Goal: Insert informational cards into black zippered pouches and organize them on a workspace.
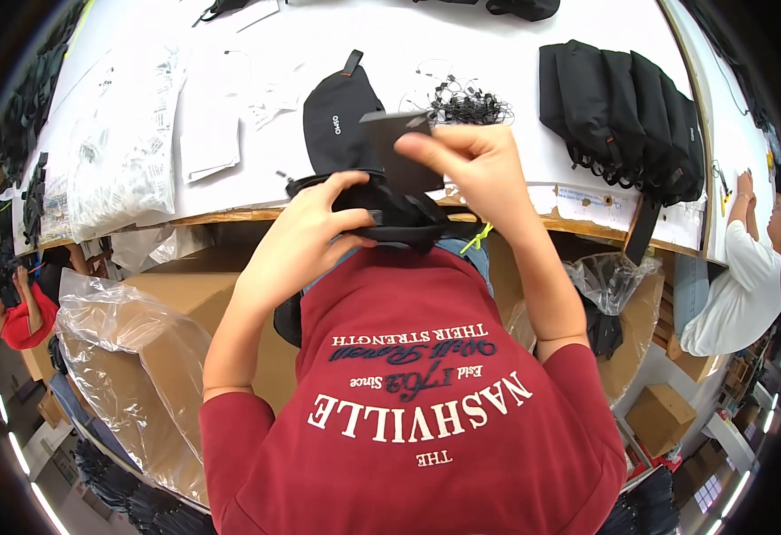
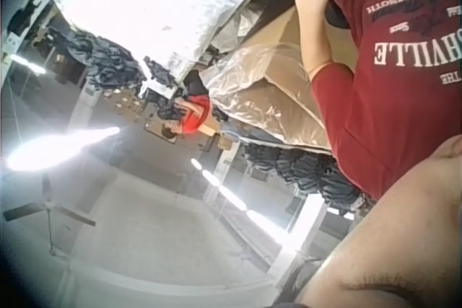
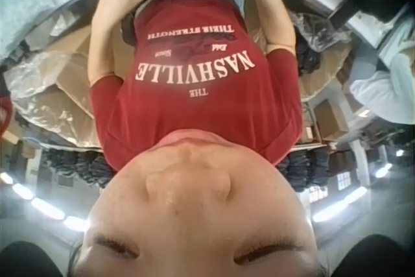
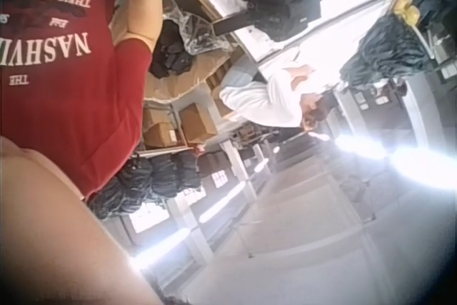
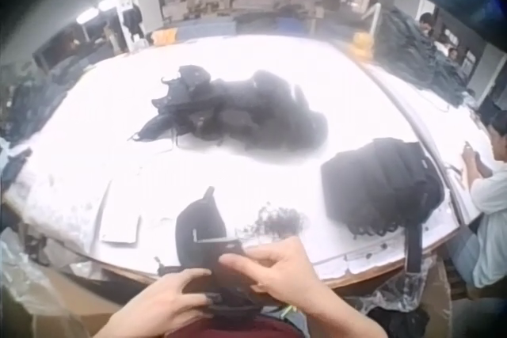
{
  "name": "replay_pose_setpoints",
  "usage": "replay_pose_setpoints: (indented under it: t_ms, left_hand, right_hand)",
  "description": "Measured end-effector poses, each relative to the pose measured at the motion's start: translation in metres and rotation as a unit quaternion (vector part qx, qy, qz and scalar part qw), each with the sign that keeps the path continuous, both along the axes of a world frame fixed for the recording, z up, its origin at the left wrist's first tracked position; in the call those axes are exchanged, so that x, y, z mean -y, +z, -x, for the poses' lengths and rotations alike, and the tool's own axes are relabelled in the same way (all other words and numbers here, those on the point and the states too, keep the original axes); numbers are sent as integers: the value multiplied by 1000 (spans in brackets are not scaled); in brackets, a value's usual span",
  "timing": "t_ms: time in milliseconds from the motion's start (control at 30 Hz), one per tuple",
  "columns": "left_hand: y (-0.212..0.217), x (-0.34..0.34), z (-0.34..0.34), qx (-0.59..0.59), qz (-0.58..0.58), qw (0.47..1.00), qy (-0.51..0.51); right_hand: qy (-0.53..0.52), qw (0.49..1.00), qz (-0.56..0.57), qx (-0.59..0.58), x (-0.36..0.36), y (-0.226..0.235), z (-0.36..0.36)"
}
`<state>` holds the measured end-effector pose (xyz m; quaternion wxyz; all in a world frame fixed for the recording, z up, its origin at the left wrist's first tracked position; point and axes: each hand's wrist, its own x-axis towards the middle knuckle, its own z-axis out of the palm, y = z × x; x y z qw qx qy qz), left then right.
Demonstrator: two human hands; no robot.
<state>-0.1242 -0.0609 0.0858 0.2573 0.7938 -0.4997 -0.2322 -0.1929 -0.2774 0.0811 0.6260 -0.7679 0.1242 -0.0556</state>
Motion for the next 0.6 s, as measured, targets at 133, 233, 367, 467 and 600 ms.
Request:
replay_pose_setpoints:
  t_ms: [133, 233, 367, 467, 600]
  left_hand:
    - [-3, 10, 5, 59, 49, 996, 33]
    - [-14, 9, 6, 126, 103, 986, 26]
    - [-25, -3, 12, 212, 154, 965, -27]
    - [-25, -5, 12, 201, 134, 970, -20]
    - [-32, -4, 14, 157, 147, 976, -43]
  right_hand:
    - [97, 948, 304, 9, -14, 1, 8]
    - [139, 918, 371, -10, -20, -2, 17]
    - [215, 900, 377, -46, -18, -6, 20]
    - [143, 957, 238, -88, -18, -5, 17]
    - [124, 966, 198, -109, -12, -13, 24]
